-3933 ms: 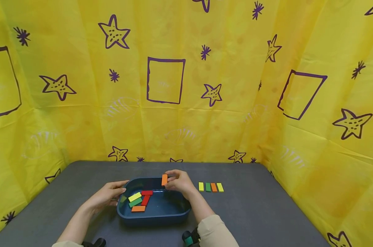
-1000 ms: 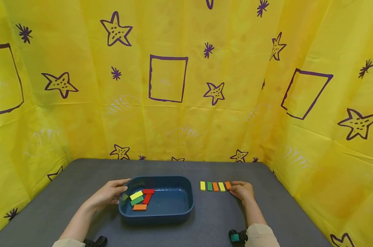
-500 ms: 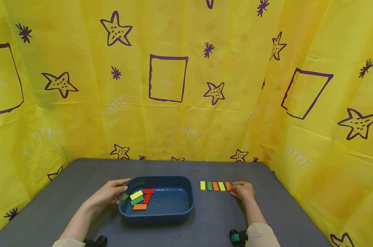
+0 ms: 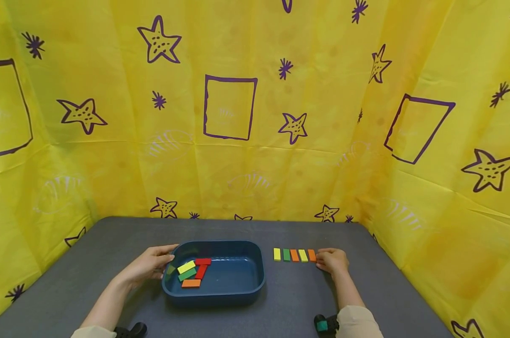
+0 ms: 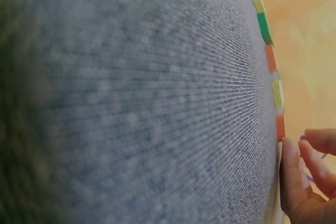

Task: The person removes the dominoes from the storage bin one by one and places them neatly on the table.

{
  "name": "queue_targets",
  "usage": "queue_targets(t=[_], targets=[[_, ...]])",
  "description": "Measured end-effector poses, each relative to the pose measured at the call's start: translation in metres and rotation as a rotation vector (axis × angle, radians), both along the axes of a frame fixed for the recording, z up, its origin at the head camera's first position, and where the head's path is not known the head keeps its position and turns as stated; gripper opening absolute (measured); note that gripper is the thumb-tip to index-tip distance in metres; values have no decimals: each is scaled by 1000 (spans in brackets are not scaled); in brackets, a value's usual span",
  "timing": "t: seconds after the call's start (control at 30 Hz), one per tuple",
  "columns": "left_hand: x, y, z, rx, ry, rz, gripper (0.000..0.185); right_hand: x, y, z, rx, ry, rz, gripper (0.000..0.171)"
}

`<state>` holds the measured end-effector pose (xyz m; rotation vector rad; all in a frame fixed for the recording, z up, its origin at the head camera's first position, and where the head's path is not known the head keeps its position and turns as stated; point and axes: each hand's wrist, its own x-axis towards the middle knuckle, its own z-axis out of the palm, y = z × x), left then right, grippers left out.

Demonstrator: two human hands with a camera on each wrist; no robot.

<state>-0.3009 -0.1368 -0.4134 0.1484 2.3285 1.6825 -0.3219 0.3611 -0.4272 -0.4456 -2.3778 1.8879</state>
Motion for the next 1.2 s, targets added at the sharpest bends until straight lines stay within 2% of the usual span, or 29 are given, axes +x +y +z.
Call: queue_targets(t=[0.23, 0.57, 0.93, 1.2], targets=[[0, 0, 0, 3, 1, -3, 54, -2, -10, 6, 58, 18, 10, 45], [0, 0, 1, -4, -2, 1, 54, -8, -39, 19, 92, 46, 86, 42], [0, -1, 1, 1, -4, -8, 54, -9, -77, 28, 141, 122, 200, 36], [1, -1, 1, 4, 0, -10, 54, -8, -104, 36, 74, 200, 295, 35]])
